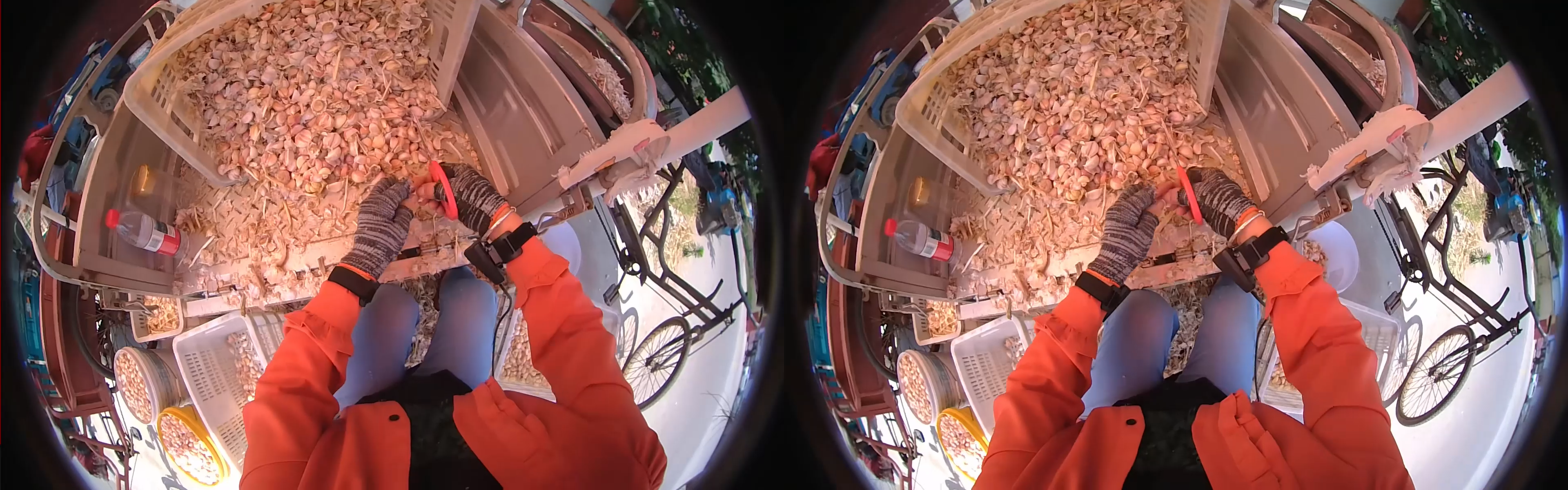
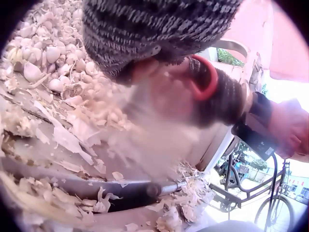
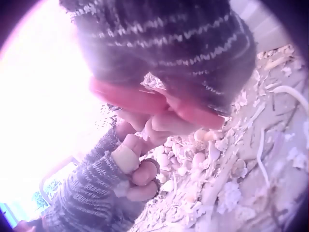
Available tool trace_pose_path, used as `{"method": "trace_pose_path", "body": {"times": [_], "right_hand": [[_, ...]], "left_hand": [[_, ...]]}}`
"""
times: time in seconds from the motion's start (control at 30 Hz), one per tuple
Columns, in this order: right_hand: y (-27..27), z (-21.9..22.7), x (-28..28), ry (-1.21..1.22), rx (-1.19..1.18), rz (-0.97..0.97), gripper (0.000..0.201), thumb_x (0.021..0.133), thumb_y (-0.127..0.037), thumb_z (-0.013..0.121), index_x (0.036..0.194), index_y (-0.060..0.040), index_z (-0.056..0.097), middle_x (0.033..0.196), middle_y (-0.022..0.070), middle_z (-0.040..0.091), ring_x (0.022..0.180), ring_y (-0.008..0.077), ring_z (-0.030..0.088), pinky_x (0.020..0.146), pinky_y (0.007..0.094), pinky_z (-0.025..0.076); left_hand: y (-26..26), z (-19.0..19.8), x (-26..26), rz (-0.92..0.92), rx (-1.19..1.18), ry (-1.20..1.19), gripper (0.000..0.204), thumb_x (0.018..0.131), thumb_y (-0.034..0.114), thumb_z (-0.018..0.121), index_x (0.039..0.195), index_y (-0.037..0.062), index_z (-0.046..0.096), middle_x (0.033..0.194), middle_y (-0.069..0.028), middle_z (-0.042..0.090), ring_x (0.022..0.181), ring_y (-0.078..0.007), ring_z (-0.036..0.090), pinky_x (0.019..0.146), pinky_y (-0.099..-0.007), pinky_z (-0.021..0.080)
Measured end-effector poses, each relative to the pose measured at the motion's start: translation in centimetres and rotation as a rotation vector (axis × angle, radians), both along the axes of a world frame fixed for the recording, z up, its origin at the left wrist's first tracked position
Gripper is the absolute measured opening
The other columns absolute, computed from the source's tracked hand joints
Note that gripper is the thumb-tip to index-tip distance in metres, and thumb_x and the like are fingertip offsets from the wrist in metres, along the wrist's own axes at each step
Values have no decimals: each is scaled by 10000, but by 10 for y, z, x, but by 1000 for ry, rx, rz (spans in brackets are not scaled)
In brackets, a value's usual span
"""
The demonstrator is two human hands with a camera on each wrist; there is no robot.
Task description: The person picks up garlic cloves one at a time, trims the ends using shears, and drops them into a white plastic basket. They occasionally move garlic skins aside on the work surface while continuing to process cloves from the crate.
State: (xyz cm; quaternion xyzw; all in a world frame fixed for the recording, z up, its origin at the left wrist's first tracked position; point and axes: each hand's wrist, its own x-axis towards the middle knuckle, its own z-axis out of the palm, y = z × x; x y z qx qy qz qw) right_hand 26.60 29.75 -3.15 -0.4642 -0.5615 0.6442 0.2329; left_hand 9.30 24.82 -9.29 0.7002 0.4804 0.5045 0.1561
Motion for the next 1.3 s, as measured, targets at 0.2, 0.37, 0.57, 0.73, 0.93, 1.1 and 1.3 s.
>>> {"method": "trace_pose_path", "body": {"times": [0.2,0.37,0.57,0.73,0.93,1.1,1.3], "right_hand": [[-35,17,2,475,-346,87,281,839,-112,611,1064,47,551,717,26,560,558,66,517,466,190,416],[-61,25,-6,498,-292,-25,198,842,-129,625,971,9,564,694,23,543,552,75,511,465,181,406],[-88,24,10,-565,903,-69,393,690,-318,739,865,-2,584,740,141,599,655,288,586,625,379,474],[-114,19,30,-486,1122,30,365,668,-281,721,896,-24,598,724,129,572,665,289,581,607,376,469],[-116,24,28,-486,1179,72,277,643,-152,731,831,-4,592,651,109,568,579,258,573,528,334,448],[-105,6,30,-442,669,149,297,716,-275,698,818,-14,599,784,181,620,726,318,616,632,370,481],[-23,5,9,-758,582,-84,326,777,-273,653,972,-20,591,919,199,632,875,322,619,759,366,481]], "left_hand": [[-33,36,-5,-163,-121,-182,178,828,7,580,998,12,634,937,-97,580,883,-207,572,814,-292,446],[-60,58,-3,-234,-366,-487,165,850,68,588,999,7,622,864,-30,581,724,-113,534,679,-247,456],[-84,46,7,-274,-651,-1235,144,884,83,558,1014,21,548,809,-46,576,659,-108,546,588,-231,499],[-98,53,9,-223,-771,-1413,219,883,61,552,1080,-30,524,816,-65,561,693,-126,545,607,-237,495],[-99,42,2,-383,-695,-1415,225,876,51,558,1079,-40,522,883,-107,570,708,-150,528,617,-264,475],[-92,39,4,-464,-724,-1497,173,876,65,562,1021,-25,531,879,-105,570,704,-141,534,599,-251,470],[-35,7,-34,-296,-872,-1402,182,855,135,580,968,-1,539,814,-75,559,685,-120,537,540,-234,457]]}}
